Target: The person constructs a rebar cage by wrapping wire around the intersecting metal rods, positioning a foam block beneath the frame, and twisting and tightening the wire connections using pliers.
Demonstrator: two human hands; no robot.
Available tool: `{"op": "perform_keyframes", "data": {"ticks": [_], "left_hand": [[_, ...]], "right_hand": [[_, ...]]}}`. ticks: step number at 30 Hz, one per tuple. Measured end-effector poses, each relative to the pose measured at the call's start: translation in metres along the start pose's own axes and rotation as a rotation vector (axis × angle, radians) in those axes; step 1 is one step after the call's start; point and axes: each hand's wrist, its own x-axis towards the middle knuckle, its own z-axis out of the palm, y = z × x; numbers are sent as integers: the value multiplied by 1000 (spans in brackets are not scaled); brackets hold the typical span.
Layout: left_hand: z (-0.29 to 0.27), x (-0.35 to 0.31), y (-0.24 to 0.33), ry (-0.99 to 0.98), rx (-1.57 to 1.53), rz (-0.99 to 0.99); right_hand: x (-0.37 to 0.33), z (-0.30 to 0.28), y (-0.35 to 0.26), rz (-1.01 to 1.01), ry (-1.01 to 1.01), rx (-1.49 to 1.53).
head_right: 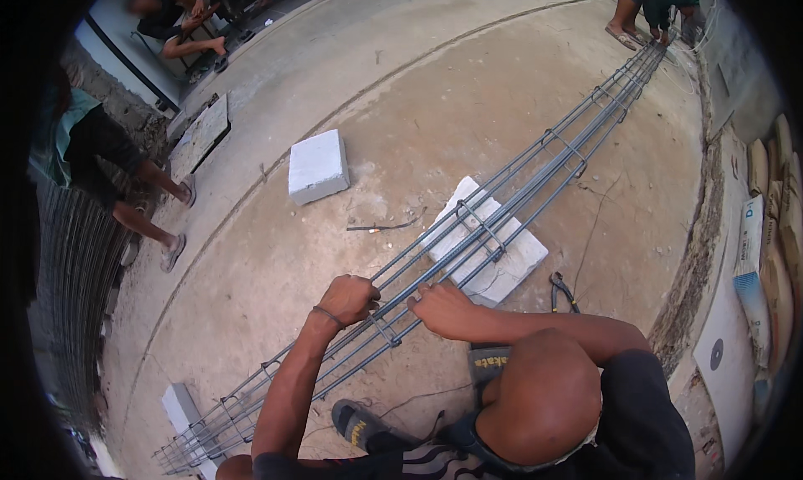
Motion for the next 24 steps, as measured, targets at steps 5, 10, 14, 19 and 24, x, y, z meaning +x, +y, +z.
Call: {"op": "perform_keyframes", "data": {"ticks": [5, 10, 14, 19, 24], "left_hand": [[0, -18, 1, 170, 6, 117], [-12, -27, 22, 80, 175, 53], [-24, -28, 21, 72, 157, 49], [-20, -29, 21, 95, 188, 95], [-11, -52, 38, 171, 124, 36]], "right_hand": [[29, 12, -5, -130, -155, 258], [31, 23, -20, -140, -76, 252], [40, 30, -31, -197, -36, 276], [48, 29, -32, -115, -44, 470], [47, 21, -32, -41, -89, 550]]}}
